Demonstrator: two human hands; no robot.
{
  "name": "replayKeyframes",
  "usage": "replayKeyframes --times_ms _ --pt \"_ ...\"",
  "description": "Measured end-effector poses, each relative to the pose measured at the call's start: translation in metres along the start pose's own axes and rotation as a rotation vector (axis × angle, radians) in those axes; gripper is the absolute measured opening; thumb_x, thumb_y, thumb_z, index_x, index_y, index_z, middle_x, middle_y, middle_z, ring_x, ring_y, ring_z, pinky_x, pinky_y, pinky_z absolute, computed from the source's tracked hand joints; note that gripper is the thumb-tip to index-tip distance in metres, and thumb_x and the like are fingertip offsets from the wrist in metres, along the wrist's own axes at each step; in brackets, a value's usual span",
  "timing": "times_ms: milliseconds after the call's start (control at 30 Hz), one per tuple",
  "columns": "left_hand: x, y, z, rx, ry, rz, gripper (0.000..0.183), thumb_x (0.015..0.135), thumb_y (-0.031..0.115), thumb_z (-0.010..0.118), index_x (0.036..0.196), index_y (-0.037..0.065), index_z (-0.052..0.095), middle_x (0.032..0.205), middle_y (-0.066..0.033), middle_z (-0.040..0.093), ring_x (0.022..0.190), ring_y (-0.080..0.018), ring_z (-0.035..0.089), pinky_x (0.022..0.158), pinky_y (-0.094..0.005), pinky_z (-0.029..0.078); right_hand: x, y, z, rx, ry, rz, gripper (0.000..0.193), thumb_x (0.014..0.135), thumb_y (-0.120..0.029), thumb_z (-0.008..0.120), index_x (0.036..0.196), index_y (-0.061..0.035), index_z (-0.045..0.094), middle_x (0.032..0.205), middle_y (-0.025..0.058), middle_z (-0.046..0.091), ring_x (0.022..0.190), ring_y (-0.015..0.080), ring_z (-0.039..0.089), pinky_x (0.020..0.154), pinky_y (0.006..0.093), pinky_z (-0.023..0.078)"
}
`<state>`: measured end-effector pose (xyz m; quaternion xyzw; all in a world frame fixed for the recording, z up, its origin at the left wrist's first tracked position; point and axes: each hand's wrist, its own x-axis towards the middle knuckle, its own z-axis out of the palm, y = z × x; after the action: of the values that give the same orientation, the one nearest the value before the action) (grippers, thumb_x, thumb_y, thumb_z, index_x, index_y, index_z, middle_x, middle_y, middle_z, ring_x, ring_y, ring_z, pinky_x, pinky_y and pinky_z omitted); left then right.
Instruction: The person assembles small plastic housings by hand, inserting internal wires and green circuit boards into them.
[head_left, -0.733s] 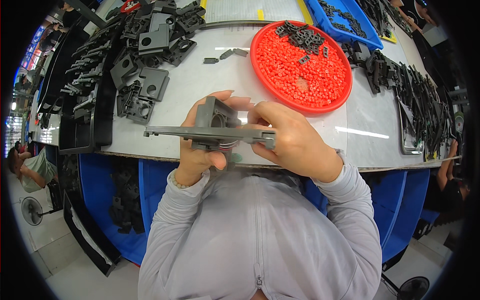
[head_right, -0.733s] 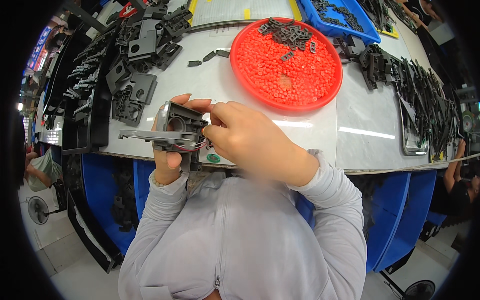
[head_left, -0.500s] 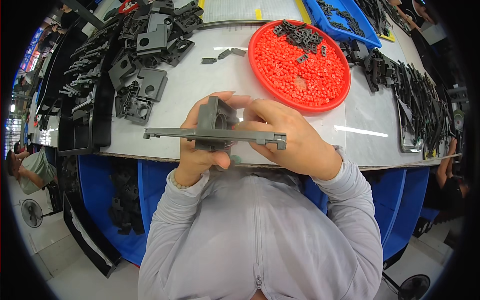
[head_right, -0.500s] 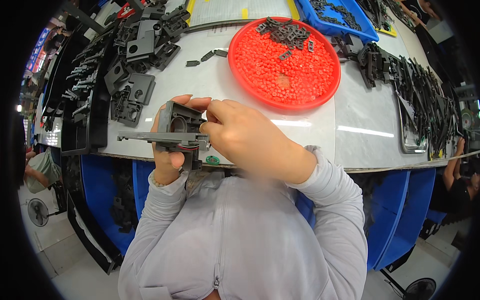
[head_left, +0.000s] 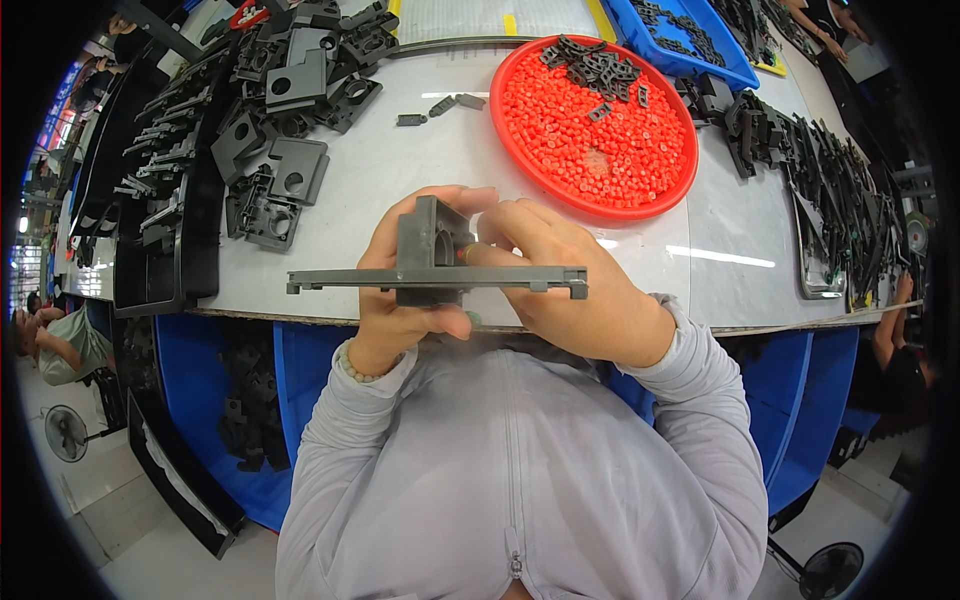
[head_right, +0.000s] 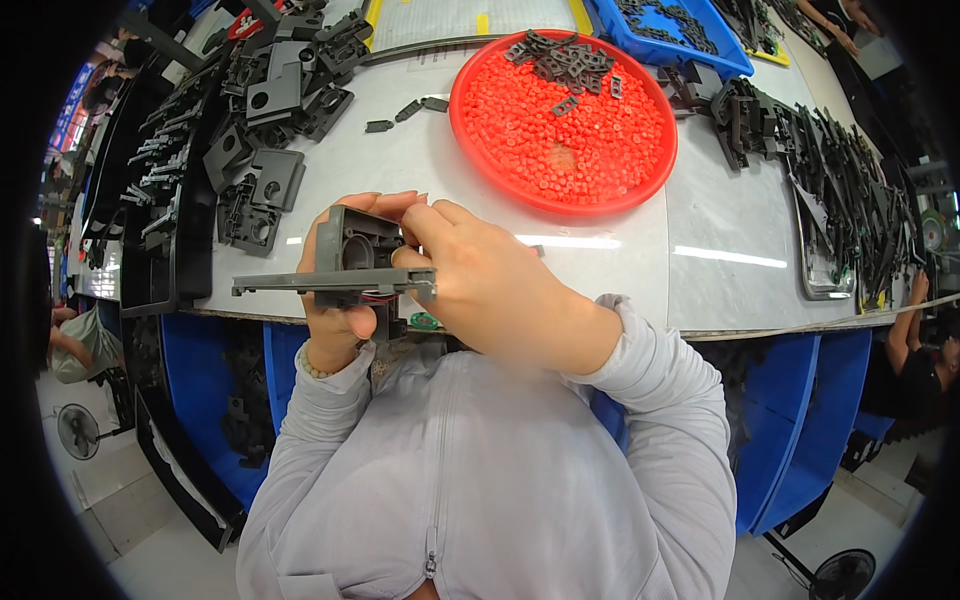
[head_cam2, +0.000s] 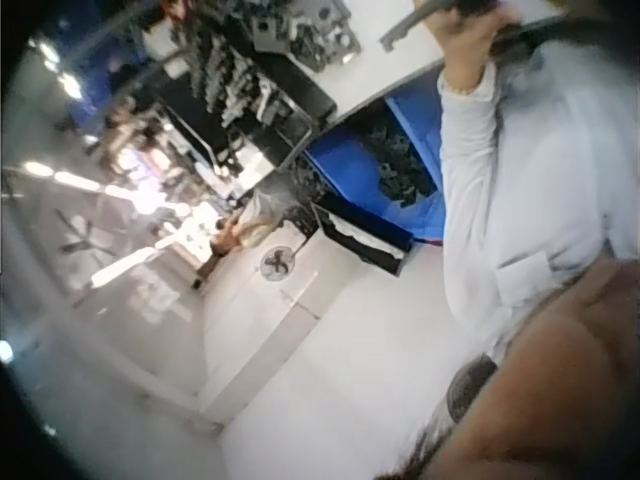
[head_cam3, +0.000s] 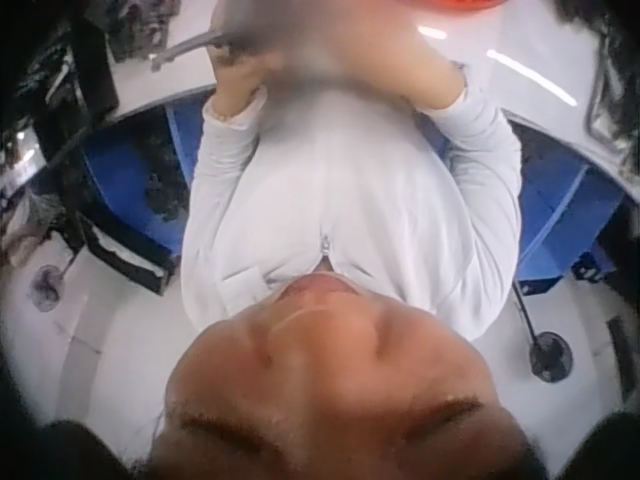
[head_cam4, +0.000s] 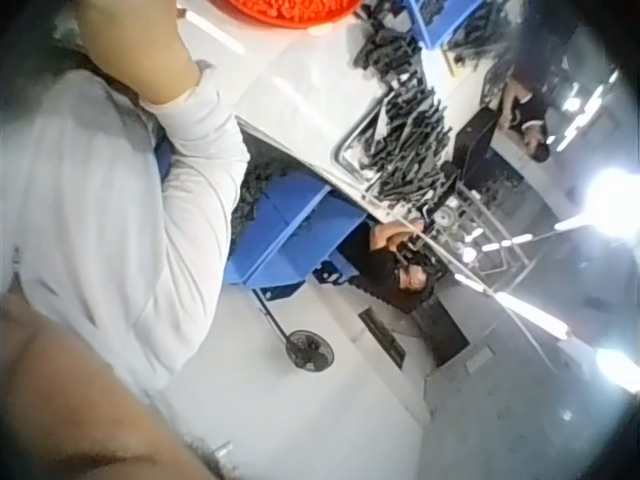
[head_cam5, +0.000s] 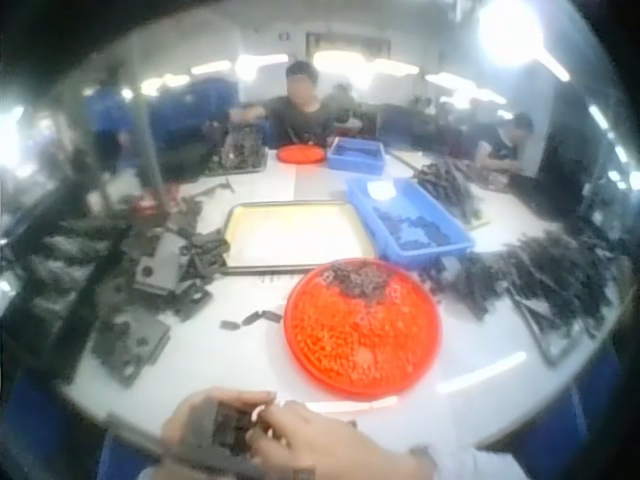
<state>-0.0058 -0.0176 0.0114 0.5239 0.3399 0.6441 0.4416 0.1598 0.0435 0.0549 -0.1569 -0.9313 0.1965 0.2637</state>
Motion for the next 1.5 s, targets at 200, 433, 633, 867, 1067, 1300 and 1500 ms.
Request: replayKeyframes --times_ms 200,433,633,867,1067,1300,1500 --pt "0.004 0.002 0.014 -0.148 0.219 -0.06 0.096 0.056 0.052 0.079 0.124 -0.003 0.041 0.123 -0.0218 0.05 0.108 -0.0275 0.054 0.093 -0.0356 0.045 0.001 0.015 0.017 0.106 0.253 -0.085 0.026 0.066 0.006 0.063 0.091 -0.0012 0.061 0.08 0.0102 0.053 0.069 0.0248 0.056 0.057 0.0336 0.046" --pt "0.003 0.0 0.012 -0.183 0.306 -0.149 0.102 0.057 0.066 0.069 0.126 -0.003 0.039 0.122 -0.0245 0.05 0.114 -0.0374 0.05 0.096 -0.0461 0.042 -0.003 0.022 0.02 0.225 0.23 -0.062 0.025 0.069 0.003 0.067 0.093 -0.0017 0.064 0.082 0.0096 0.057 0.068 0.0217 0.058 0.055 0.0296 0.046" --pt "0.011 0.012 0.007 -0.218 0.275 -0.12 0.106 0.053 0.06 0.076 0.129 -0.001 0.035 0.121 -0.0261 0.049 0.113 -0.038 0.051 0.083 -0.0393 0.054 -0.015 0.021 0.025 0.505 0.271 0.146 0.042 0.073 -0.003 0.07 0.113 -0.0011 0.056 0.097 0.0096 0.058 0.086 0.0194 0.06 0.073 0.0289 0.047" --pt "0.016 0.016 0.01 -0.239 0.174 -0.106 0.105 0.052 0.058 0.077 0.128 -0.001 0.036 0.119 -0.0283 0.049 0.112 -0.0382 0.051 0.085 -0.041 0.052 -0.009 0.031 0.041 0.806 0.067 0.298 0.051 0.073 -0.028 0.072 0.112 0.0002 0.056 0.106 0.0119 0.062 0.098 0.0204 0.058 0.088 0.0313 0.042" --pt "0.012 0.022 0.006 -0.23 0.18 -0.17 0.105 0.053 0.058 0.078 0.127 -0.003 0.037 0.119 -0.0276 0.05 0.112 -0.0371 0.052 0.086 -0.0421 0.05 -0.01 0.018 0.033 1.522 -0.413 0.528 0.029 0.072 -0.007 0.074 0.098 0.0016 0.064 0.093 0.0059 0.065 0.086 0.0106 0.058 0.079 0.0255 0.044" --pt "0.01 0.019 -0.005 -0.226 0.154 -0.153 0.099 0.057 0.052 0.079 0.128 -0.002 0.036 0.122 -0.027 0.048 0.111 -0.0361 0.052 0.083 -0.0395 0.053 -0.021 0.014 0.007 1.209 -0.323 0.339 0.034 0.08 -0.024 0.069 0.1 0.0022 0.063 0.073 0.0013 0.059 0.071 0.0082 0.053 0.06 0.0236 0.041" --pt "0.007 0.011 -0.01 -0.158 0.15 -0.119 0.093 0.063 0.046 0.079 0.128 -0.003 0.035 0.122 -0.0271 0.048 0.11 -0.0351 0.053 0.084 -0.0409 0.053 -0.016 0.006 -0.014 0.741 -0.192 0.37 0.03 0.081 -0.028 0.064 0.092 0.0003 0.066 0.068 0.0078 0.054 0.061 0.0186 0.05 0.061 0.0308 0.04"
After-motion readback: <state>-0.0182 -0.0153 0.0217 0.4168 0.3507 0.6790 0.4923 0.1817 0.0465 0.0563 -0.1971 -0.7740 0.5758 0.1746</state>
